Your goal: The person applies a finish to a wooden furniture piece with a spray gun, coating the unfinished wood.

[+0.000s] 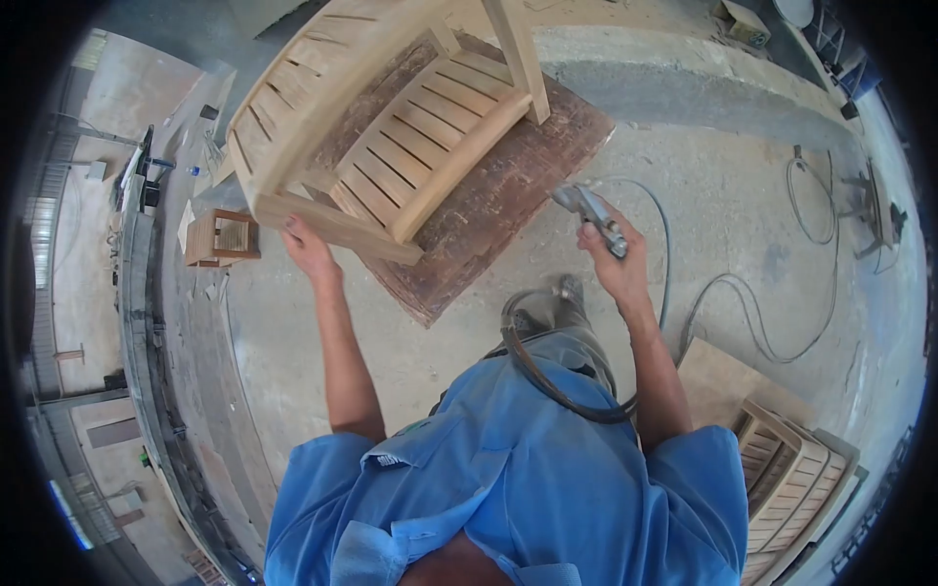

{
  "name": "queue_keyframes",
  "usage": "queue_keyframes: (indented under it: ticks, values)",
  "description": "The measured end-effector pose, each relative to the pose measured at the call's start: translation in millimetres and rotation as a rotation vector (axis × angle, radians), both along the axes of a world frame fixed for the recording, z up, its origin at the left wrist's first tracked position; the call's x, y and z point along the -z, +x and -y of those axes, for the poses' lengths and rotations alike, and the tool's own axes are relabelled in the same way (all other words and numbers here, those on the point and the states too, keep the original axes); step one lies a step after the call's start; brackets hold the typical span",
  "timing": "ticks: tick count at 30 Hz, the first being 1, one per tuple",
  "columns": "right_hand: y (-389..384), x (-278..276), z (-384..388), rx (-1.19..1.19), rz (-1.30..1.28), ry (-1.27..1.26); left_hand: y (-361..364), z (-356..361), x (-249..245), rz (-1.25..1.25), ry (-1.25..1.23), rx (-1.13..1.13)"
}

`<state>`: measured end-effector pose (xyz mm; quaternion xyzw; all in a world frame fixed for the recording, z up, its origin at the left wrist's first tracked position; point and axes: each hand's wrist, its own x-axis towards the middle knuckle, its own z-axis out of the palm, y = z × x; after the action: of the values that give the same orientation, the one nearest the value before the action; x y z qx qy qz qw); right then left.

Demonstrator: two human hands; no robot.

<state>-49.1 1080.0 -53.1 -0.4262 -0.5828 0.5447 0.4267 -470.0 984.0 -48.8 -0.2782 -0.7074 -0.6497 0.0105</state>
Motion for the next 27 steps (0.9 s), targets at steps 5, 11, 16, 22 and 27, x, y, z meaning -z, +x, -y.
queue_keyframes:
  ticks: [5, 11, 16, 22, 27]
  values:
    - [-45.4, 17.6, -4.9, -0.178, -0.020, 0.138, -87.2, -44.1, -74.3, 0.314, -0.028, 0.072]
    - [-101.4, 28.9, 5.7, -0.419, -0.075, 0.198, -191.5, -76.7, -99.2, 0.555, -0.247, 0.161]
    - [-120.5, 31.5, 0.4, -0.558, -0.054, 0.161, -186.4, -80.2, -119.8, 0.586, -0.360, 0.163]
    - [-103.3, 36.6, -42.3, -0.182, -0.211, 0.142, -185.9, -77.6, -96.9, 0.345, -0.134, 0.130]
    - [-49.8, 20.2, -119.6, 0.137, -0.230, 0.021, -161.1, -95.2, -79.8, 0.229, 0.069, -0.188]
